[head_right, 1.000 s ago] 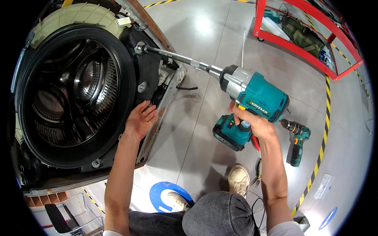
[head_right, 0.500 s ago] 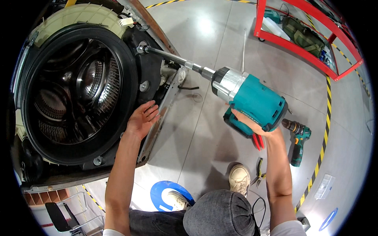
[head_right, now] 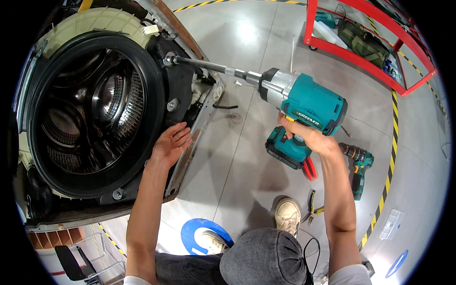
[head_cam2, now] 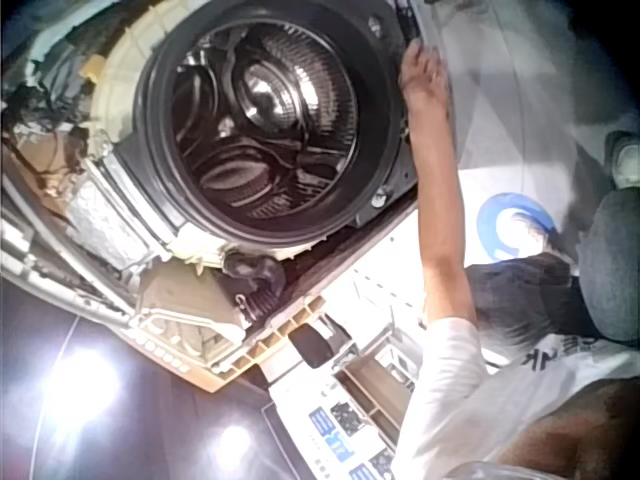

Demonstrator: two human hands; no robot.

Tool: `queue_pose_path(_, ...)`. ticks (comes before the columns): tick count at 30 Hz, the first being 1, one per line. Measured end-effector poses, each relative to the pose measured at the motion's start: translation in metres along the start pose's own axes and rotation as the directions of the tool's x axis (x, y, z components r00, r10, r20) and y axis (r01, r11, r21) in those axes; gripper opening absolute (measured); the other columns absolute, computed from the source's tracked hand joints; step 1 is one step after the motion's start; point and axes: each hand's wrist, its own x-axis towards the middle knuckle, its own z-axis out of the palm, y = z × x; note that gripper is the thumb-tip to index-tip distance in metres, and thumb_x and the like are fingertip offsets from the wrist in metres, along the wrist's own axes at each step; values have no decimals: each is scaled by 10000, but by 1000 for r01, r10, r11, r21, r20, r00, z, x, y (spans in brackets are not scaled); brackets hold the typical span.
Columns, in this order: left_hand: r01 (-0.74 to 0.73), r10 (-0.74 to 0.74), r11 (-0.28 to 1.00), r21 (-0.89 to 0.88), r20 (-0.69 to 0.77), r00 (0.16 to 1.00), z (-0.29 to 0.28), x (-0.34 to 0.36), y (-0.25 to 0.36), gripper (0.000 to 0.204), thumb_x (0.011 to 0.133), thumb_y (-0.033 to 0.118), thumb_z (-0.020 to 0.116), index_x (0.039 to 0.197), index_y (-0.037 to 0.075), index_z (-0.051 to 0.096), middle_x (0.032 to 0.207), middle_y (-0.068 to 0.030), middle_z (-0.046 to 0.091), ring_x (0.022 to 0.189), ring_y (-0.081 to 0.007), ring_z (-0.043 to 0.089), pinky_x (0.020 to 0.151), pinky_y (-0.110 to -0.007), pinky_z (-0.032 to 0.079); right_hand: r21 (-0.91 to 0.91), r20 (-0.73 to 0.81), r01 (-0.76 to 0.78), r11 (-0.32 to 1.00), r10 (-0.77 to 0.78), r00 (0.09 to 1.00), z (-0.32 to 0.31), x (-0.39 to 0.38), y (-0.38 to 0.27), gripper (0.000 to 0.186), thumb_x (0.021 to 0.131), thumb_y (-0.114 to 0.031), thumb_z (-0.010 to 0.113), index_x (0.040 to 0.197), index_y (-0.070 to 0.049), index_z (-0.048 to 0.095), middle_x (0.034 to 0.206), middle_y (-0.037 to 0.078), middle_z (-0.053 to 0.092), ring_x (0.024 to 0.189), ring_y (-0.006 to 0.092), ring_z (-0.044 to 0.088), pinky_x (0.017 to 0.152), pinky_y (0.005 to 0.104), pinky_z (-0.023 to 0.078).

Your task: The person attaches internal components to a washing machine drum, handling a large plastic counterweight, several large bolts, and washers, then tightening them using an electric impact wrench.

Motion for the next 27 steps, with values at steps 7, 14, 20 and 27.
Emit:
queue_pose_path(7, -39, 38, 999, 20, 39, 999, -5, 1, 0, 463, 922, 238, 573, 1293, -24, 483, 1335, -211, 450, 1272, -317, 408, 1065, -445, 370, 142, -11, 23, 990, -21, 1000, 6, 2, -1, 312, 767, -118, 615, 1060, -11, 604, 923, 115, 648, 582, 131, 535, 609, 274, 463)
queue_pose_path(14, -30, 30, 999, 22, 39, 999, 1, -2, 2, 443, 929, 237, 560, 1281, -22, 490, 1322, -209, 463, 1261, -320, 417, 1069, -442, 367, 404, -46, -87, 911, 115, 992, -2, 14, 5, 359, 764, -163, 599, 1034, 73, 581, 934, 180, 648, 483, 145, 560, 477, 268, 478)
queue_pose_path(20, 0, 0, 1000, 2, 30, 1000, -4, 2, 2, 422, 920, 224, 569, 1261, -19, 509, 1303, -197, 485, 1249, -312, 432, 1059, -437, 374, 569, -25, -180, 802, 235, 972, 10, 1, -2, 349, 777, -164, 589, 1028, 78, 571, 921, 177, 645, 476, 160, 544, 463, 285, 459)
queue_pose_path(27, 30, -30, 999, -12, 36, 999, -3, 6, 1, 430, 912, 226, 580, 1263, -13, 514, 1308, -185, 488, 1246, -294, 439, 1058, -421, 379, 355, -75, -30, 934, 61, 995, 35, -20, 8, 456, 737, -118, 646, 1152, 52, 565, 1027, 167, 633, 657, 196, 606, 571, 289, 487)
